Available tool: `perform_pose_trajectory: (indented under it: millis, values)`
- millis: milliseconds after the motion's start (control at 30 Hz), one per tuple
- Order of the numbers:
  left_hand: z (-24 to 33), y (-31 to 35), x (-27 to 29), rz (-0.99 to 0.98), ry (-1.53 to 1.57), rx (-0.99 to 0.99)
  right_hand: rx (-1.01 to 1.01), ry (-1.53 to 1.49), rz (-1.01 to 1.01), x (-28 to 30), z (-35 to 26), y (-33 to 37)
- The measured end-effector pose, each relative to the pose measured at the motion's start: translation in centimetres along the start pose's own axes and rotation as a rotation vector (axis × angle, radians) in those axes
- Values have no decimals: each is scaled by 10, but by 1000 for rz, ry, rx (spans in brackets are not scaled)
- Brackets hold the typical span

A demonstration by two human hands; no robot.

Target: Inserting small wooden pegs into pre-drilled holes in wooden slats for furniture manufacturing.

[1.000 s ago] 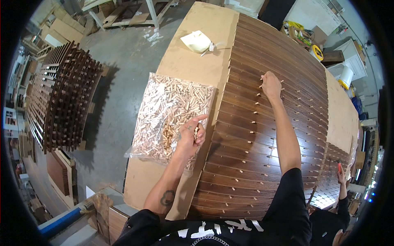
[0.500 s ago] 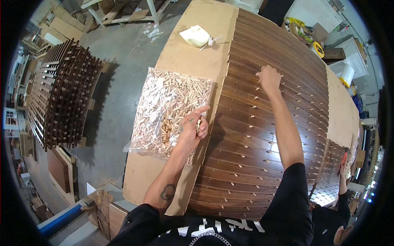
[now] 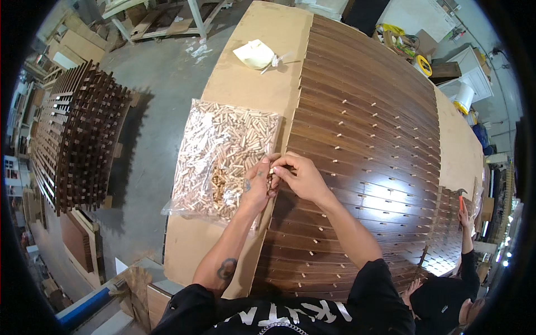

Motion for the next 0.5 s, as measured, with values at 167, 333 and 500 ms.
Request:
perform_pose_trajectory:
  millis: [167, 333, 500]
  values:
    - [3, 6, -6, -69, 78, 52, 240, 366, 507, 114, -2, -45]
    - [2, 16, -7, -73, 68, 102, 259, 889, 931, 287, -21, -106]
    - [-4, 25, 16, -58, 40, 44, 162, 1013, 793, 301, -16, -135]
Point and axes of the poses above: each hand's wrist, its own y-axis away from the middle knuckle, its own x-axis out of the back of the hand, z = x × y, the point moved 6 cm from there along -y, towards the middle knuckle, and after that the axes turned 15 degrees about -y, right-handed, at the moved point
